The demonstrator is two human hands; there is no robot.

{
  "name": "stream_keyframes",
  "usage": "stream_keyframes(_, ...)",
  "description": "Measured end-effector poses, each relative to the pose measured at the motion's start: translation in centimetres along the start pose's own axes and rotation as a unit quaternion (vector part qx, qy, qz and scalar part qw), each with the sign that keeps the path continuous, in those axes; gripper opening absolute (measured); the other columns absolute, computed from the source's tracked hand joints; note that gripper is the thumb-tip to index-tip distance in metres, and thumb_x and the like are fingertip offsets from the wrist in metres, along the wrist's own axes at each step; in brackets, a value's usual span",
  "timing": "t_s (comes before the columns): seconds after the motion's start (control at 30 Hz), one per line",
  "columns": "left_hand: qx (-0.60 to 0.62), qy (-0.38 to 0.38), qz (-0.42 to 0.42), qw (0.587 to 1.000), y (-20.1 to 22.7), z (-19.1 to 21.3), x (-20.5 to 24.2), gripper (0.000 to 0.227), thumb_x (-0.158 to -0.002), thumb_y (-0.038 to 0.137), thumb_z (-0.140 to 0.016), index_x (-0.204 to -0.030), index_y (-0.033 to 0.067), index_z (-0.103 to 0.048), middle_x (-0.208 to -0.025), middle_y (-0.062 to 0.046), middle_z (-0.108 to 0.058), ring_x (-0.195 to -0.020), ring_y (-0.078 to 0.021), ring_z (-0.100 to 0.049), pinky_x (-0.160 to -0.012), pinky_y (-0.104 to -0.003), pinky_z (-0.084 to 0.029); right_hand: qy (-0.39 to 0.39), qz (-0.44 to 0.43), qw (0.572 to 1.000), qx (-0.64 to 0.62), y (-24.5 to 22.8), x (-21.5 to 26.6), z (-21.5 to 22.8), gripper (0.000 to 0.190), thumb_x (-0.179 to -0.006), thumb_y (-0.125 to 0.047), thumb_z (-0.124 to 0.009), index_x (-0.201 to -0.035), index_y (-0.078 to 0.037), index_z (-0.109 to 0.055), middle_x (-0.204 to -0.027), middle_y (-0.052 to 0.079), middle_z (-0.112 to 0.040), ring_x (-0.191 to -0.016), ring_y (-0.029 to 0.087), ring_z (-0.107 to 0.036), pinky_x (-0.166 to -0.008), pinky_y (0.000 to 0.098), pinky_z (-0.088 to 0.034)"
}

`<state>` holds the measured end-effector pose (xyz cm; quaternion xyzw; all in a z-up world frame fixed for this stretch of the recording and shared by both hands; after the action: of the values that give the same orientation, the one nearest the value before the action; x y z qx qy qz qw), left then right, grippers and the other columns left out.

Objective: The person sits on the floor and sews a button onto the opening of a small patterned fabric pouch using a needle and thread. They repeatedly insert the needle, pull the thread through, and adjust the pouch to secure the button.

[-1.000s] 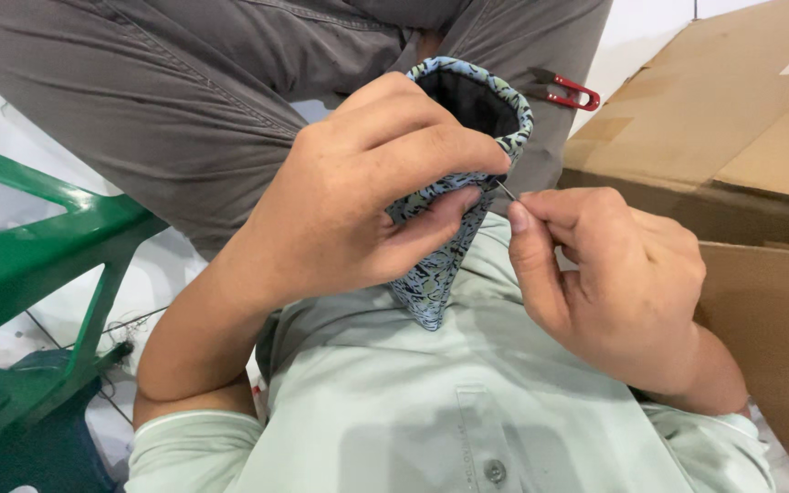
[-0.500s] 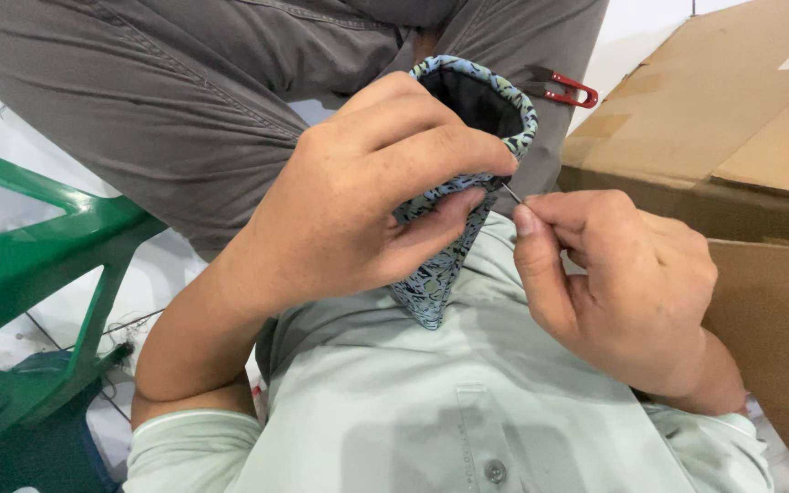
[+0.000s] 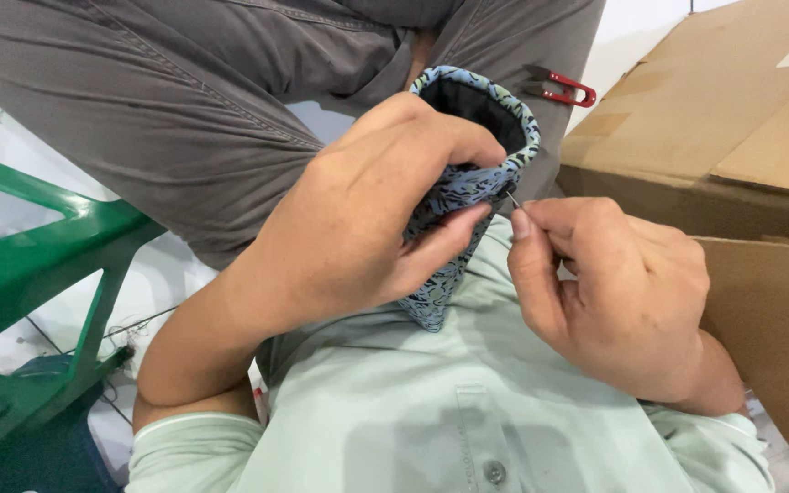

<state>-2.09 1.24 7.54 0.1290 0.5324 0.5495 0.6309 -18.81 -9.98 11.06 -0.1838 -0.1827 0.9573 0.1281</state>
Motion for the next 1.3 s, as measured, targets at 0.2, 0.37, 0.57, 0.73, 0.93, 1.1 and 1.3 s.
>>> stream_keyframes(0.2,-0.015,-0.01,-0.023,1.0,0.3,-0.9,0.0,0.041,-0.092,-0.007,-0.078,-0.127,-0.0026,-0.056,-0.112,-0.012,-0.065,-0.1,-0.029,-0.064,-0.086,-0.036,-0.055,-0.013,0.01,1.0,0.012,0.1,0.0,-0.2,0.014,-0.092,0.006,-0.075,-0.094,0.003,-0.062,-0.068,0.006,-0.061,-0.055,0.018,-0.058,-0.053,0.0312,-0.045)
stream_keyframes(0.37,-0.034,0.009,-0.036,0.999,1.1,-1.0,-0.1,0.037,-0.091,-0.008,-0.078,-0.123,-0.005,-0.061,-0.11,-0.014,-0.063,-0.099,-0.0317,-0.063,-0.085,-0.037,-0.055,0.005,-0.008,1.0,0.007,-0.1,0.1,-0.1,0.016,-0.089,0.004,-0.078,-0.092,0.004,-0.062,-0.066,0.007,-0.061,-0.051,0.018,-0.057,-0.049,0.0317,-0.044)
stream_keyframes(0.57,-0.067,0.033,-0.086,0.993,2.6,-0.9,0.7,0.033,-0.081,-0.002,-0.076,-0.111,-0.0114,-0.065,-0.104,-0.021,-0.064,-0.092,-0.0357,-0.064,-0.078,-0.042,-0.058,-0.015,0.02,1.0,0.003,-0.1,1.9,1.0,0.012,-0.089,0.003,-0.076,-0.088,0.0,-0.064,-0.07,0.009,-0.06,-0.057,0.023,-0.058,-0.051,0.0326,-0.045)
stream_keyframes(0.73,-0.125,0.094,-0.173,0.972,3.6,-2.2,0.8,0.022,-0.084,-0.004,-0.078,-0.104,-0.005,-0.068,-0.101,-0.018,-0.068,-0.085,-0.0269,-0.066,-0.064,-0.034,-0.056,-0.019,0.075,0.996,-0.039,0.4,2.9,0.8,0.015,-0.083,0.003,-0.076,-0.078,0.001,-0.063,-0.062,0.007,-0.058,-0.049,0.021,-0.055,-0.047,0.0338,-0.044)
stream_keyframes(0.93,-0.163,0.129,-0.208,0.956,4.2,-2.9,1.2,0.014,-0.081,0.0,-0.079,-0.089,0.0052,-0.068,-0.093,-0.013,-0.068,-0.077,-0.0183,-0.061,-0.052,-0.026,-0.036,0.025,0.106,0.991,-0.082,1.2,4.8,0.1,0.014,-0.081,0.0,-0.072,-0.076,0.002,-0.059,-0.063,0.009,-0.058,-0.052,0.025,-0.059,-0.051,0.0344,-0.051)
stream_keyframes(1.1,-0.171,0.124,-0.195,0.958,4.3,-2.9,1.8,0.014,-0.082,0.0,-0.077,-0.086,0.011,-0.068,-0.092,-0.009,-0.068,-0.075,-0.0165,-0.06,-0.052,-0.026,-0.035,0.074,0.162,0.98,-0.088,2.2,6.1,-0.9,0.019,-0.081,0.001,-0.076,-0.074,0.003,-0.059,-0.063,0.008,-0.059,-0.052,0.023,-0.058,-0.052,0.035,-0.052)
stream_keyframes(1.3,-0.144,0.151,-0.131,0.969,4.8,-4.2,2.2,0.01,-0.084,0.0,-0.076,-0.086,0.006,-0.068,-0.093,-0.007,-0.066,-0.074,-0.0165,-0.06,-0.052,-0.029,-0.039,0.137,0.129,0.98,-0.065,1.6,6.5,-1.7,0.019,-0.084,-0.006,-0.073,-0.081,0.009,-0.061,-0.075,0.015,-0.068,-0.067,0.028,-0.068,-0.064,0.0366,-0.059)
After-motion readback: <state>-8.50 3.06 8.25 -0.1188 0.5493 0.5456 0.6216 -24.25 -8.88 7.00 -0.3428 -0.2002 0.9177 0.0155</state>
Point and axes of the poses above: each hand's wrist, its own x-axis away from the middle knuckle, its own z-axis out of the back of the hand, y = z × x, the point moved 2 cm from there along -x, towards the middle knuckle
